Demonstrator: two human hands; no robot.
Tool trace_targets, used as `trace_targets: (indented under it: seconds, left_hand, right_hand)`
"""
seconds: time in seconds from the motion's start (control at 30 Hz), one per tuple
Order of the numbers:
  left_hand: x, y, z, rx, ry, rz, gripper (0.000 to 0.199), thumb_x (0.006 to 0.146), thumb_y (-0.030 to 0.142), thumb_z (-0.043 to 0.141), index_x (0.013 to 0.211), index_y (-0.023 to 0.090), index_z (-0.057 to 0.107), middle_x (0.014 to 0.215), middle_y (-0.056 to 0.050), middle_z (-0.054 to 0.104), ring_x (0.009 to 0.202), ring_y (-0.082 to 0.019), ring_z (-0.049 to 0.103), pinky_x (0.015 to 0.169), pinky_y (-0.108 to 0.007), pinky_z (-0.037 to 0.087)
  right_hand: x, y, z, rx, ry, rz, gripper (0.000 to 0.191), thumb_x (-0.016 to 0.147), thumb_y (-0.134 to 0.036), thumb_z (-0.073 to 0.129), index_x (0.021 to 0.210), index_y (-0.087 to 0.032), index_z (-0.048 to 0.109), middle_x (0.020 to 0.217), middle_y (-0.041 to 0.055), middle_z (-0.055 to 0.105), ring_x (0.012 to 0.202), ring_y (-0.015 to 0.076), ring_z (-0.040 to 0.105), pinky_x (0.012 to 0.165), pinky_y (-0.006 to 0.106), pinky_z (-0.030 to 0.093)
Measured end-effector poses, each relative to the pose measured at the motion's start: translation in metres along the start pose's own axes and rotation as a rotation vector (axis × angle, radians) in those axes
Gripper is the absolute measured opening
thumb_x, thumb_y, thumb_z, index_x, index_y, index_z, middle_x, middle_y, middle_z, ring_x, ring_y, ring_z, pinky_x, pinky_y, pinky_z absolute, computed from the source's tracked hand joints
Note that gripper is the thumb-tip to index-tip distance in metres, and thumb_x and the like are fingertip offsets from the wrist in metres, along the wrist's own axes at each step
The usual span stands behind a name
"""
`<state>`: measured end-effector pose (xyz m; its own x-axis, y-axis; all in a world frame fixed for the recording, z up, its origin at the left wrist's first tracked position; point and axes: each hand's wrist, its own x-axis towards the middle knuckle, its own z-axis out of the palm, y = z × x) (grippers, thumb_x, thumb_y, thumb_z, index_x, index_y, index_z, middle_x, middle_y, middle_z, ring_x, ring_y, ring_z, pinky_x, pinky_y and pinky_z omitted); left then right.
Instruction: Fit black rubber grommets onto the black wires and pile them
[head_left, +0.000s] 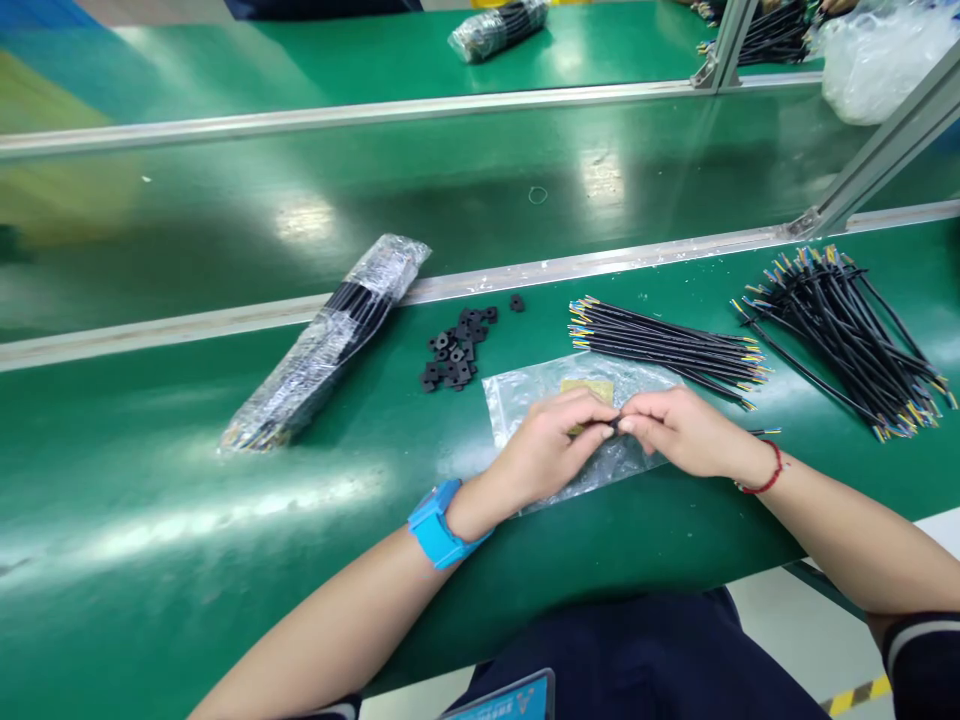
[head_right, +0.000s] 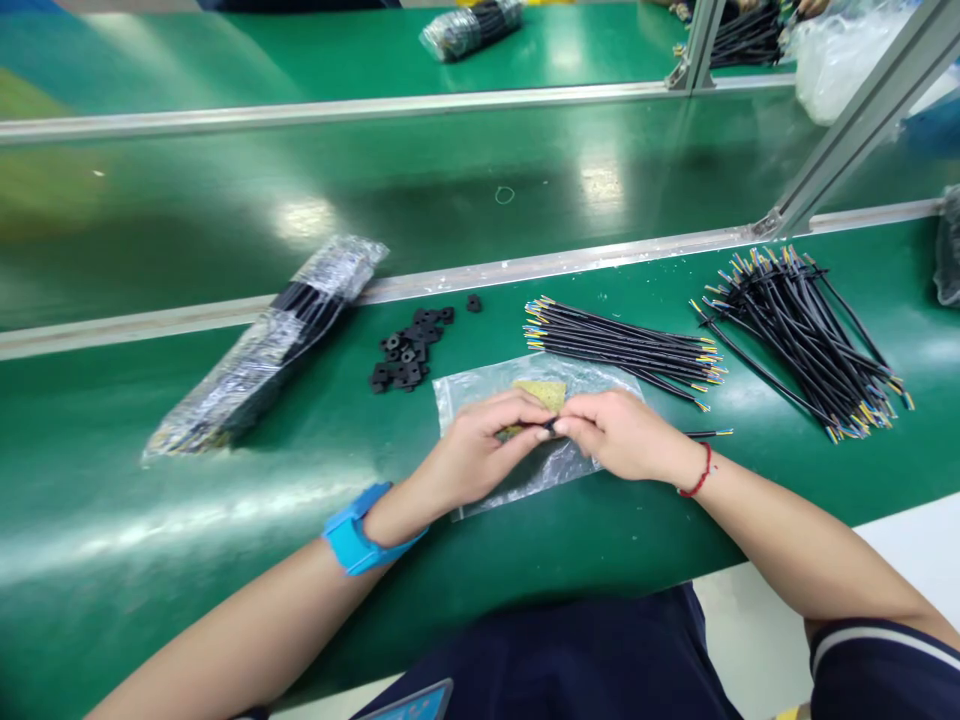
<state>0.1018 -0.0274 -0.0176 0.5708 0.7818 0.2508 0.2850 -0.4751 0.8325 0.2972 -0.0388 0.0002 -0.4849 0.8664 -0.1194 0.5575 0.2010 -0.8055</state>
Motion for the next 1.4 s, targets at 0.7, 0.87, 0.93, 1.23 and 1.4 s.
trace_targets:
  seconds: [0.7,0.87,0.93,1.23,1.4]
  left_hand:
    - [0.005,0.006,-0.002,-0.359,0.043,-0.253,0.018,0.079,0.023,0.059,0.095,0.018,0.058,0.09,-0.004,0.063,0.079,-0.014,0.059,0.071,-0.027,0.049]
    - [0.019,-0.033,-0.05,-0.099,0.358,-0.383,0.023,0.079,0.023,0.055,0.1,0.015,0.057,0.076,-0.001,0.059,0.068,-0.013,0.056,0.067,-0.027,0.046]
    - [0.024,-0.052,-0.072,0.074,0.445,-0.455,0.017,0.077,0.021,0.054,0.091,0.014,0.059,0.08,-0.003,0.06,0.072,-0.015,0.055,0.071,-0.029,0.045]
    - [0.067,-0.081,-0.074,0.706,0.273,-0.391,0.023,0.082,0.03,0.053,0.084,0.01,0.063,0.093,-0.017,0.061,0.097,-0.032,0.052,0.09,-0.046,0.037]
    - [0.078,-0.086,-0.064,0.736,0.228,-0.35,0.009,0.076,0.019,0.057,0.081,0.013,0.062,0.087,-0.014,0.062,0.094,-0.032,0.053,0.088,-0.045,0.036]
  right_hand:
    - [-0.008,-0.01,-0.007,-0.293,0.212,-0.218,0.022,0.093,-0.028,0.045,0.083,-0.02,0.063,0.07,-0.0017,0.068,0.06,0.0098,0.061,0.058,0.02,0.043]
    - [-0.021,0.031,-0.08,-0.771,0.864,0.056,0.027,0.089,-0.036,0.049,0.096,-0.018,0.067,0.094,0.0134,0.069,0.085,0.0267,0.064,0.071,0.038,0.045]
    - [-0.029,0.067,-0.114,-0.883,0.97,0.248,0.032,0.089,-0.038,0.045,0.102,-0.02,0.067,0.095,0.0186,0.067,0.092,0.0344,0.061,0.069,0.045,0.042]
    - [-0.024,0.095,-0.119,-0.904,1.054,0.121,0.032,0.089,-0.033,0.042,0.115,-0.024,0.059,0.105,0.0189,0.058,0.103,0.0403,0.051,0.075,0.06,0.038]
    - [0.013,0.048,-0.051,-0.937,0.523,-0.269,0.023,0.089,-0.026,0.048,0.104,-0.017,0.063,0.097,0.0086,0.065,0.088,0.0224,0.055,0.076,0.036,0.042]
